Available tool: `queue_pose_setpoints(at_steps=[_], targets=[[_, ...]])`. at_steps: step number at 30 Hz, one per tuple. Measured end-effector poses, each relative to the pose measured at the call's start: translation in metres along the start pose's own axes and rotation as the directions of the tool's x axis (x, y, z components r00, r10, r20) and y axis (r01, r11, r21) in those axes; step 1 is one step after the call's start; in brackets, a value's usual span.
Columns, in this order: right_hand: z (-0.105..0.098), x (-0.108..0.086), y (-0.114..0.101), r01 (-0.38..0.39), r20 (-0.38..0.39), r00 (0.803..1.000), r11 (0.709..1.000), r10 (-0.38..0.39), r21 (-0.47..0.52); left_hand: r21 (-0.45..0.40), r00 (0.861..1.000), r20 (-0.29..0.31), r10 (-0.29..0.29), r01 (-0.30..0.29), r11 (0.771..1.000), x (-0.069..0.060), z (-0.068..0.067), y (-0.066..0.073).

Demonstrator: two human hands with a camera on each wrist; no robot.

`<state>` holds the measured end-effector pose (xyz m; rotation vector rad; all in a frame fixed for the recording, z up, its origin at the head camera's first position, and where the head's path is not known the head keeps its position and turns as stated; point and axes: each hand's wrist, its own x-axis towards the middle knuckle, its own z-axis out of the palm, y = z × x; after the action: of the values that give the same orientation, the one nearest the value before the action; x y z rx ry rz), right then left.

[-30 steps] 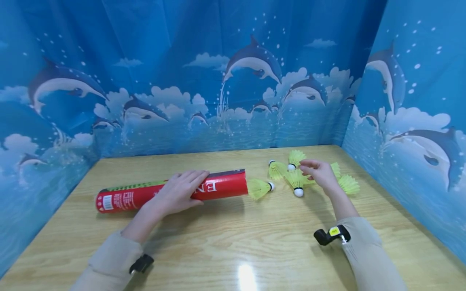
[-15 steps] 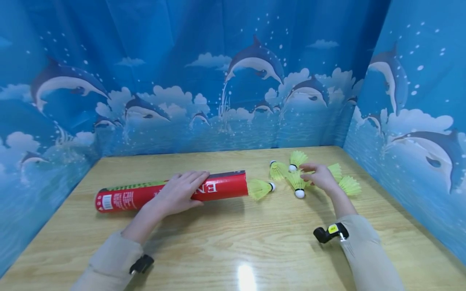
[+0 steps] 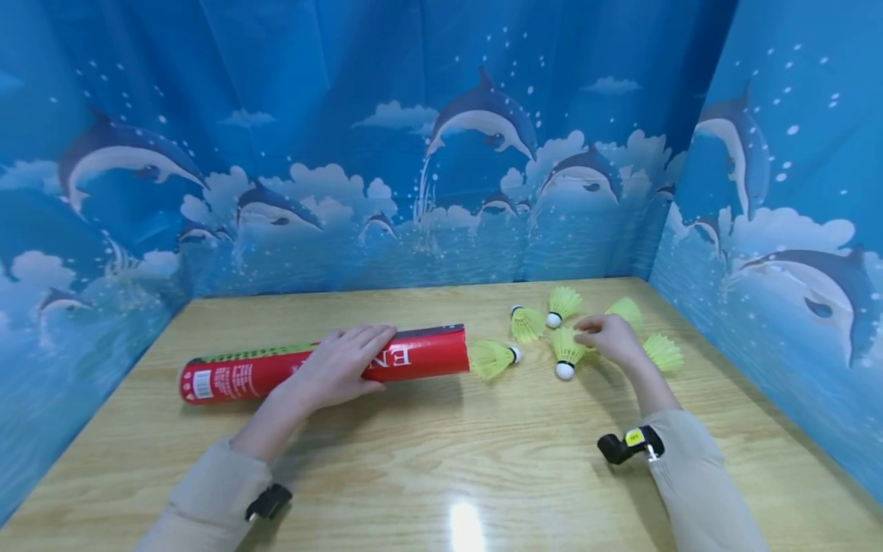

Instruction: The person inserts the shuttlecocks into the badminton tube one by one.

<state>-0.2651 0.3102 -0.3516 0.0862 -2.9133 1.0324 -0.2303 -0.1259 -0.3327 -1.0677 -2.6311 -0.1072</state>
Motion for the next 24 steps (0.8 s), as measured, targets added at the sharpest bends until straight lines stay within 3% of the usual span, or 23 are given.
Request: queue_pose_setpoints(at_steps=[5, 10, 19, 24], targets=[[-0.003, -0.004, 0.002, -0.04, -0.005, 0.999, 0.994, 0.041, 0.102, -0.002, 1.0, 0.005, -0.005, 0.005, 1.0, 0.0, 0.0, 0.002], [-0.004, -0.008, -0.005, -0.07, -0.021, 0.997, 0.969, 0.077, 0.236, -0.005, 1.0, 0.012, -0.012, 0.012, 1.0, 0.0, 0.0, 0.002], [-0.001, -0.018, -0.032, 0.005, -0.072, 0.997, 0.903, 0.029, 0.43, 0.004, 1.0, 0.002, -0.001, 0.001, 1.0, 0.003, 0.002, 0.0], [0.002, -0.024, -0.046, 0.04, -0.078, 0.997, 0.87, -0.002, 0.491, 0.005, 1.0, -0.003, -0.001, 0.001, 1.0, 0.004, 0.002, -0.001]])
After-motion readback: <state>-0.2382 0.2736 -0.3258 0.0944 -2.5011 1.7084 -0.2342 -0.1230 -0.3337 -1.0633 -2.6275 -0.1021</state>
